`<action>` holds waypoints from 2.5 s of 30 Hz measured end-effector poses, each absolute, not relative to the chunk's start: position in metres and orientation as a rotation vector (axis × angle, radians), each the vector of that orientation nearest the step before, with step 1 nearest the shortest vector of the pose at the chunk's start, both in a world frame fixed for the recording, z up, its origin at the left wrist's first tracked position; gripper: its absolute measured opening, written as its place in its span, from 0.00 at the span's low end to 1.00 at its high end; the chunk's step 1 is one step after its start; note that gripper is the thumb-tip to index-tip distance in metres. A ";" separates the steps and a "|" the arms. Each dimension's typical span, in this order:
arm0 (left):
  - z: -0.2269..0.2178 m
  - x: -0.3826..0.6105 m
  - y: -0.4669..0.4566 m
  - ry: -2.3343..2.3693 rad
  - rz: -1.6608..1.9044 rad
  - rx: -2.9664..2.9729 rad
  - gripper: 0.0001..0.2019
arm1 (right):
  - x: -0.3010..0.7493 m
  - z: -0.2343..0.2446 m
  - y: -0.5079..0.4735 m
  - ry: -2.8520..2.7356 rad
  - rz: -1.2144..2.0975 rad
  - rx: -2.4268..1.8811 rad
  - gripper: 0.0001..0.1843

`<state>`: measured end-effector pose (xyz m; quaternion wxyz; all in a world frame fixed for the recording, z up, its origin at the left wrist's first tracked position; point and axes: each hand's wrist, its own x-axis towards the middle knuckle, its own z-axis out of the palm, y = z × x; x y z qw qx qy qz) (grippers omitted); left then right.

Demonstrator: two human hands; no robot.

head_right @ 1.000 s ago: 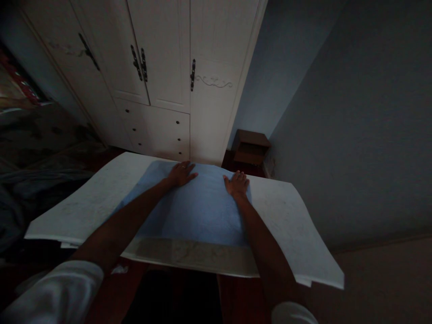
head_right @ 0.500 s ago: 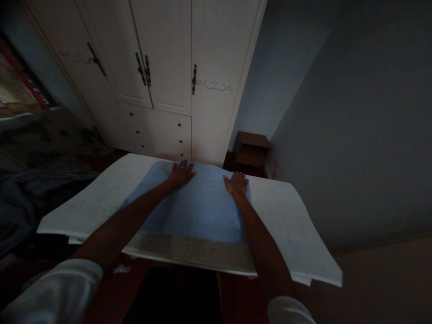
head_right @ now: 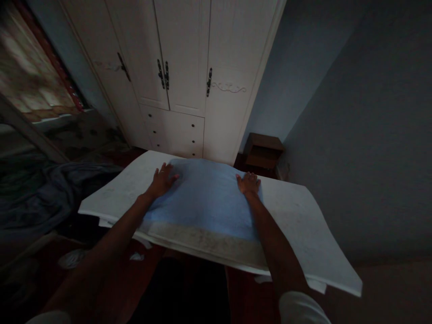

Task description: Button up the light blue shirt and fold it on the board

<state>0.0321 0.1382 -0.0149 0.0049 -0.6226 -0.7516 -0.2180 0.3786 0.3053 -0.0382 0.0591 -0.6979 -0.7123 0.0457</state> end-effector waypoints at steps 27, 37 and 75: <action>-0.007 0.021 -0.033 -3.083 -1.162 -1.243 0.24 | 0.167 0.013 0.209 -2.856 0.120 -0.536 0.25; -0.015 0.022 -0.047 -2.995 -1.332 -1.284 0.16 | 0.126 -0.027 0.143 -3.004 0.195 0.228 0.28; 0.007 0.019 0.005 -3.099 -0.959 -1.408 0.13 | 0.137 0.017 0.190 -2.861 0.357 0.102 0.25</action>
